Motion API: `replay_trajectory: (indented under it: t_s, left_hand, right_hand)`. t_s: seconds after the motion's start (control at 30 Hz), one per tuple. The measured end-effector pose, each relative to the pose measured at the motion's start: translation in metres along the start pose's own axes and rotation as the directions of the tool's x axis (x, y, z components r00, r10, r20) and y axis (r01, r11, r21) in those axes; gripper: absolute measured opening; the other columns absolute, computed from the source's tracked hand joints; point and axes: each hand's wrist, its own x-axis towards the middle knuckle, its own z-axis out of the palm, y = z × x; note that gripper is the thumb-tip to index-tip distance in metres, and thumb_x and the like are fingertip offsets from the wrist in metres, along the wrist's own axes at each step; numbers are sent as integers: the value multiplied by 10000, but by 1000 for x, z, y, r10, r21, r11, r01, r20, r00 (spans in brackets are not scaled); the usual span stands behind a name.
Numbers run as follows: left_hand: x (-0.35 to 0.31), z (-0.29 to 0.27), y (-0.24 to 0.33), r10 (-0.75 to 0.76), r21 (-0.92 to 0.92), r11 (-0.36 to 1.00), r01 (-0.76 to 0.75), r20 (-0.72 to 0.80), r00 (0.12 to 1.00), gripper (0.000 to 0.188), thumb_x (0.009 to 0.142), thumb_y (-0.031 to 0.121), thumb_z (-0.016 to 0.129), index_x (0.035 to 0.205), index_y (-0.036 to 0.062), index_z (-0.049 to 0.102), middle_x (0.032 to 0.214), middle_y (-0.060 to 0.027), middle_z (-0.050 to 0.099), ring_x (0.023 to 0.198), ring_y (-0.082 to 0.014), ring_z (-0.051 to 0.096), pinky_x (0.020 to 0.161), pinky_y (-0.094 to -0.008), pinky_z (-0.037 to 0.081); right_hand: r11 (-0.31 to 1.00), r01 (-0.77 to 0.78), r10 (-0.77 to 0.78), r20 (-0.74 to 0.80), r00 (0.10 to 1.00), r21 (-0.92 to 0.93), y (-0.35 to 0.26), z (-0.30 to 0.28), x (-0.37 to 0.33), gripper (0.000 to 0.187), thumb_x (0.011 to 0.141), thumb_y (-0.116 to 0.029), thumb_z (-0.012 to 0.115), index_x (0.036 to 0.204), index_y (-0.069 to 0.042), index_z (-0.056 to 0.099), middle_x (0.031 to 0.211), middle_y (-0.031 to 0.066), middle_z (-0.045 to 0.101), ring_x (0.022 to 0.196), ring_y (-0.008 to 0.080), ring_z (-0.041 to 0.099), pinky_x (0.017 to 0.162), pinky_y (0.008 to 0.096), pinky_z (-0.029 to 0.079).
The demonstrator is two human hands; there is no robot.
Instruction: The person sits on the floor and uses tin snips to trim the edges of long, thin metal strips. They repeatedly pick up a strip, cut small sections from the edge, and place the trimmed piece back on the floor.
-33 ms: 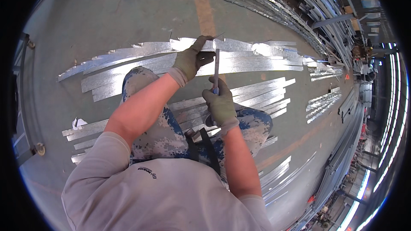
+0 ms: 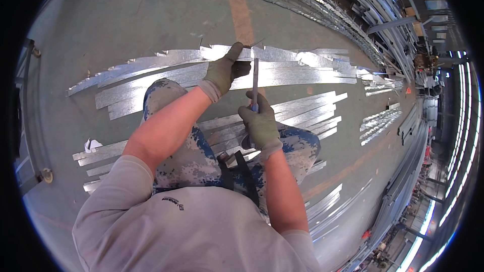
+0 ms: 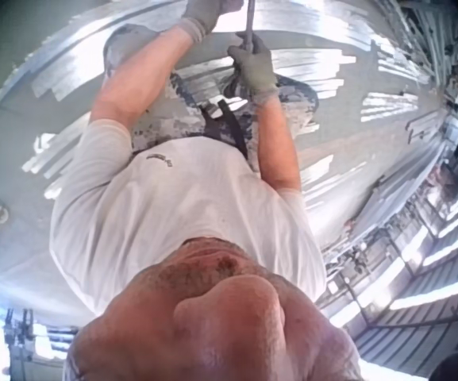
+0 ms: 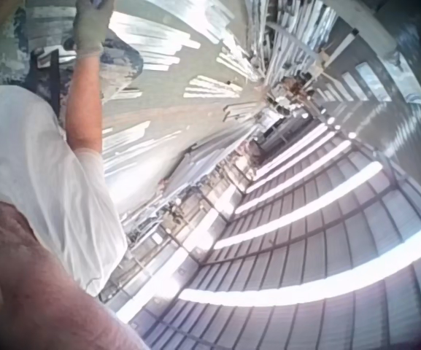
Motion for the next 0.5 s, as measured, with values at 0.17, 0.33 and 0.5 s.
replay_trajectory:
  t_s: [0.17,0.33,0.5]
  left_hand:
    - [0,-5,-2,-16,244,969,31,-62,998,495,1066,502,838,865,58,748,722,-65,685,636,-202,633,701,-379,561]
    - [2,-4,-10,11,158,987,-4,-43,999,549,1078,528,818,774,82,718,689,-58,659,638,-209,634,685,-380,529]
    - [-3,-3,-9,11,245,970,0,-44,999,573,1076,556,809,749,94,721,674,-60,673,647,-209,659,674,-363,507]
  right_hand:
    - [997,7,-7,10,1000,72,5,-6,-3,679,959,-117,816,1585,18,592,862,-24,630,661,76,566,579,276,456]
    - [995,14,-15,9,1000,104,5,2,-5,721,970,-115,812,1627,20,547,863,-12,627,673,86,576,594,288,469]
    - [984,-12,14,-10,1000,178,4,10,-7,741,973,-103,803,1652,-7,523,956,32,653,743,121,636,633,307,540]
